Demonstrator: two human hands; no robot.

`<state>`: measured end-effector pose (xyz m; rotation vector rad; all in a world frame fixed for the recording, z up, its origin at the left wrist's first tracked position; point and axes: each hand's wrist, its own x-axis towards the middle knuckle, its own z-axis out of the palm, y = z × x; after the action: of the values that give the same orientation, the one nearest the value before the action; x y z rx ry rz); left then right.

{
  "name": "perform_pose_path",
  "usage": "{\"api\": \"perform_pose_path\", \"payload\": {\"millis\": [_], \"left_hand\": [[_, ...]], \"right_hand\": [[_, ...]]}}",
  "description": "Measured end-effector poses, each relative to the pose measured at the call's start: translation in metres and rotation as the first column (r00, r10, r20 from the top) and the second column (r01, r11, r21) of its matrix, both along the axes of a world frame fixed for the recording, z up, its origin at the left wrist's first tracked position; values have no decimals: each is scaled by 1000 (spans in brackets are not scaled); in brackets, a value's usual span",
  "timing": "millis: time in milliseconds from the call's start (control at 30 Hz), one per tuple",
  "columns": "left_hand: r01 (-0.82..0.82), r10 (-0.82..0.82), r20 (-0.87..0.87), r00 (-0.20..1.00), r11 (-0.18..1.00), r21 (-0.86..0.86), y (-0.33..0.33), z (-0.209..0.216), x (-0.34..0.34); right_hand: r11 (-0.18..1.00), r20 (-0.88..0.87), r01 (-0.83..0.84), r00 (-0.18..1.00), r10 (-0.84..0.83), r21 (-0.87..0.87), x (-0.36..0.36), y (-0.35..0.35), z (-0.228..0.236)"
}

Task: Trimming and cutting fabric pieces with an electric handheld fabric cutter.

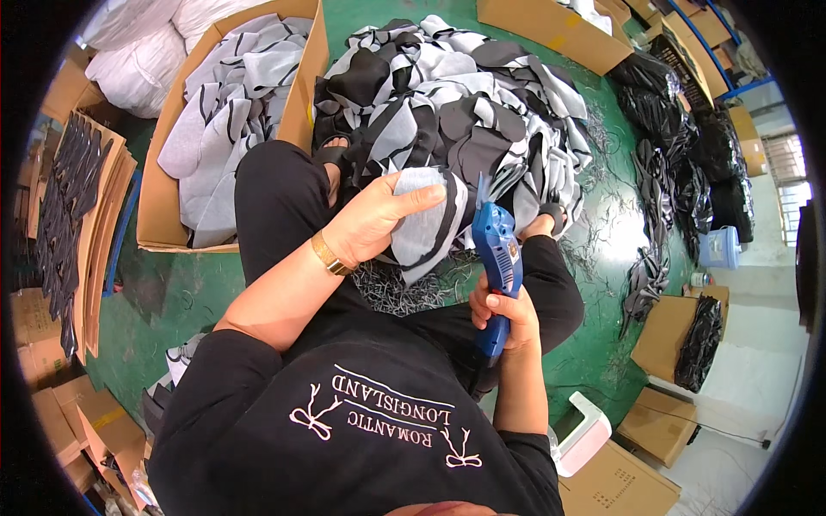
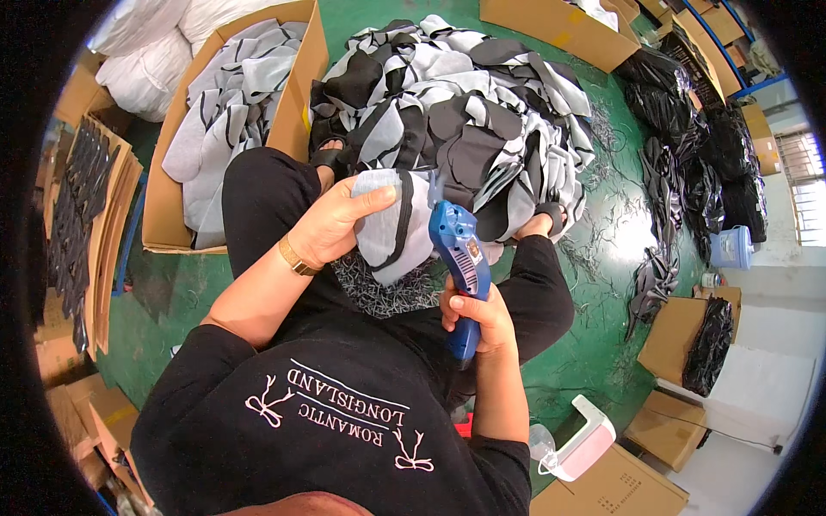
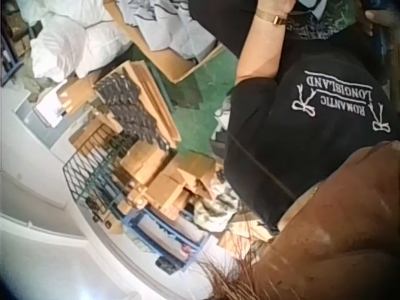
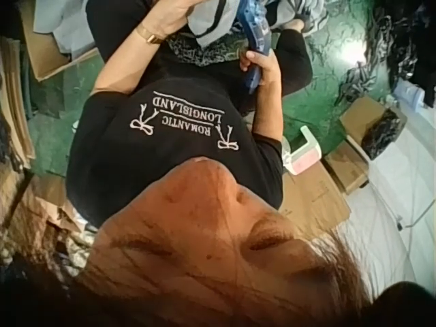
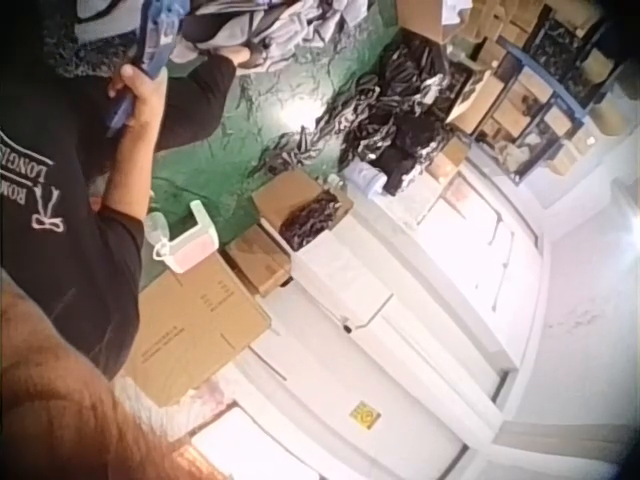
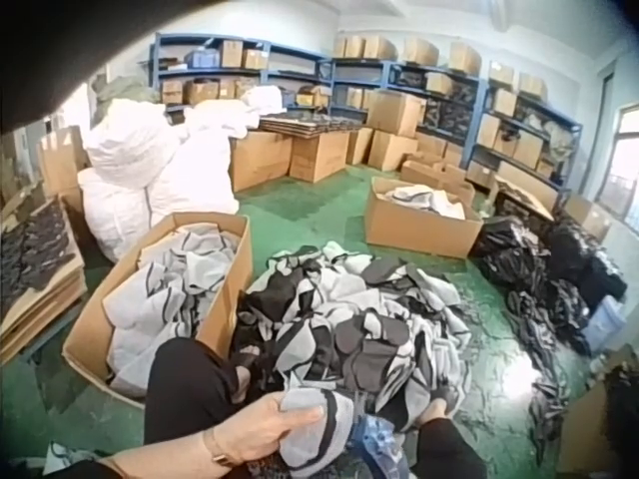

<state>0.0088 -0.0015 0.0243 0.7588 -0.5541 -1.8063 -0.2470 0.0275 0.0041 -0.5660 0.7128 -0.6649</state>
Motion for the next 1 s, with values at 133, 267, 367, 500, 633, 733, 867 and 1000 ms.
{"api": "perform_pose_path", "payload": {"millis": [133, 267, 367, 500, 633, 733, 867, 1000], "left_hand": [[-46, 48, 55, 997, 998, -43, -5, -5, 2], [-55, 55, -6, 998, 998, -24, -6, -6, 1], [-15, 14, -44, 999, 1000, -22, -6, -8, 2], [19, -21, -58, 998, 999, -36, -4, -8, 2], [38, -40, -29, 999, 997, -68, -1, -3, -2], [58, -58, 3, 998, 991, -123, 1, -5, -3], [81, -67, 70, 995, 971, -223, 2, -1, -3], [-17, 33, 85, 996, 982, -190, 2, -12, -9]], "right_hand": [[999, -59, -48, 997, 46, -19, -7, 5, -4], [994, -138, -110, 985, 106, -22, -9, 9, -2], [992, -204, -128, 971, 122, -13, -9, 11, 0], [989, -225, -147, 964, 138, -22, -8, 11, 1], [988, -123, -152, 981, 150, -6, -12, 11, -6], [989, -44, -142, 989, 144, 28, -7, 12, -6], [993, 26, -106, 994, 104, 60, 1, 9, -5], [990, -247, 39, 966, -72, -133, -3, -4, 4]]}}
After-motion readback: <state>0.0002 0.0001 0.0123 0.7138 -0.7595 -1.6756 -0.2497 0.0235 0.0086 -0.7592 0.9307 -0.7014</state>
